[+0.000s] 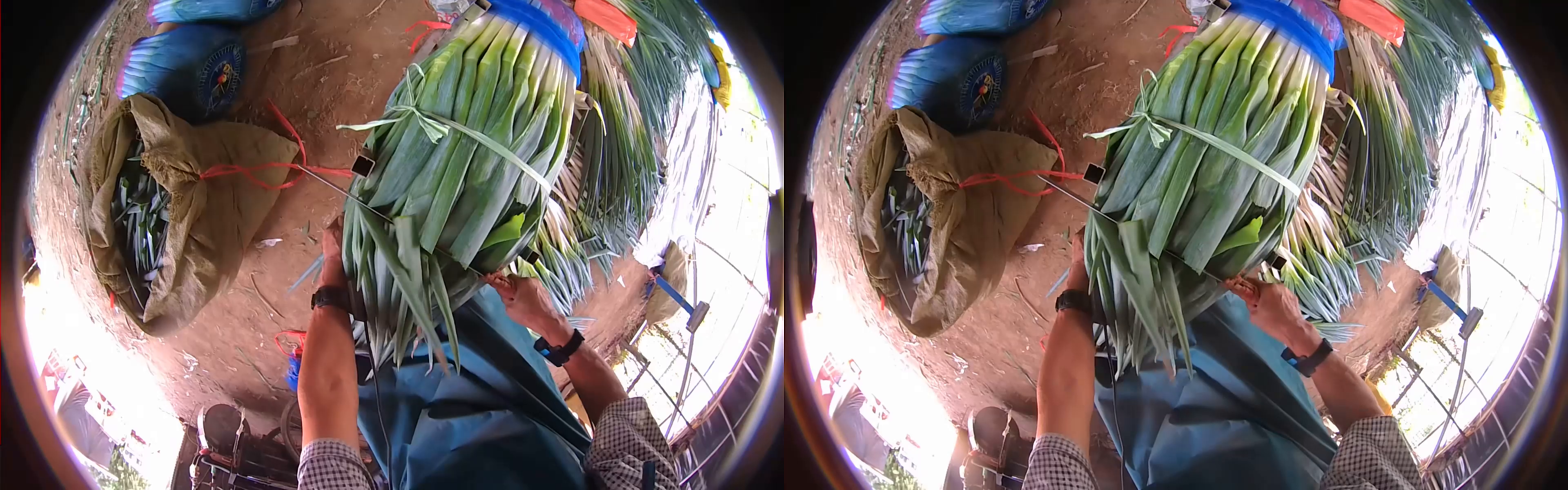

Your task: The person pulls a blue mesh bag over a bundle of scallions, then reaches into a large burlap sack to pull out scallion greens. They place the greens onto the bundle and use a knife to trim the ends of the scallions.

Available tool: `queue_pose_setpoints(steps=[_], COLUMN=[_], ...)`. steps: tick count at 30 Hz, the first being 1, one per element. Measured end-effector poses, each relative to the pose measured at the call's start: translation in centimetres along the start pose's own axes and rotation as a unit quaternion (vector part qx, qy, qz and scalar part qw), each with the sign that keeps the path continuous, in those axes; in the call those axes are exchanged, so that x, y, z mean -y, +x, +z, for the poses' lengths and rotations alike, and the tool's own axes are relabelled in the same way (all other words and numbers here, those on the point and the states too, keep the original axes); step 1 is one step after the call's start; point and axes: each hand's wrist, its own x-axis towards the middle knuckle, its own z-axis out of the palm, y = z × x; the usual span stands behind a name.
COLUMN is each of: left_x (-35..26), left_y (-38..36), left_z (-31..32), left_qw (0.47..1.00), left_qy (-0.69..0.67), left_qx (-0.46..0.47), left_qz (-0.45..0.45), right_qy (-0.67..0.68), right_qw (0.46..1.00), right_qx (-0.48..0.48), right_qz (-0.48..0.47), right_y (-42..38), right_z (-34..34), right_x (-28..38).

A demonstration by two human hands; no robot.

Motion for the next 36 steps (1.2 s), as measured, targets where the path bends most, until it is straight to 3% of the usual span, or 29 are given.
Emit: queue_pose_setpoints(steps=[2, 6, 10, 17, 18, 20, 23, 27, 33, 35, 36], left_x=[-0.1, 0.0, -0.1, 0.5, 0.5, 0.4, 0.4, 0.6, -0.4, -1.4, -2.1], left_y=[0.1, 0.3, -0.5, -3.8, -3.9, -3.8, -3.5, -4.3, -4.4, -3.2, -2.7], left_z=[-0.1, -0.2, -0.6, -2.1, -2.2, -2.5, -2.4, -2.7, -2.5, -1.6, -1.4], left_qw=[1.0, 0.999, 0.997, 0.986, 0.986, 0.986, 0.986, 0.985, 0.99, 0.998, 1.0], left_qy=[-0.002, -0.027, -0.065, -0.135, -0.133, -0.131, -0.133, -0.14, -0.113, -0.051, -0.02], left_qx=[0.006, 0.017, 0.035, 0.071, 0.071, 0.069, 0.072, 0.07, 0.054, 0.029, 0.013], left_qz=[-0.002, -0.007, -0.022, -0.067, -0.07, -0.071, -0.075, -0.078, -0.058, -0.029, -0.011], right_qy=[-0.014, -0.083, -0.094, 0.0, -0.07, -0.082, -0.09, -0.072, 0.074, -0.04, -0.095], right_qw=[1.0, 0.995, 0.994, 0.999, 0.996, 0.996, 0.996, 0.995, 0.996, 0.996, 0.994], right_qx=[0.009, -0.004, 0.029, -0.033, -0.012, -0.016, -0.024, 0.038, 0.022, 0.076, 0.045], right_qz=[-0.027, 0.046, 0.054, -0.017, -0.048, 0.014, 0.007, 0.051, -0.041, 0.035, -0.027], right_y=[-0.9, -4.4, -1.1, -0.1, -0.8, -2.4, -3.6, 0.8, 1.9, 1.5, 1.2], right_z=[0.1, -1.2, -2.4, -1.0, -1.3, -0.5, -1.1, -0.7, -0.1, 0.6, 3.2], right_x=[-4.0, -9.4, -5.2, -4.9, -6.3, -12.5, -15.0, -9.9, -6.4, -9.3, -13.9])
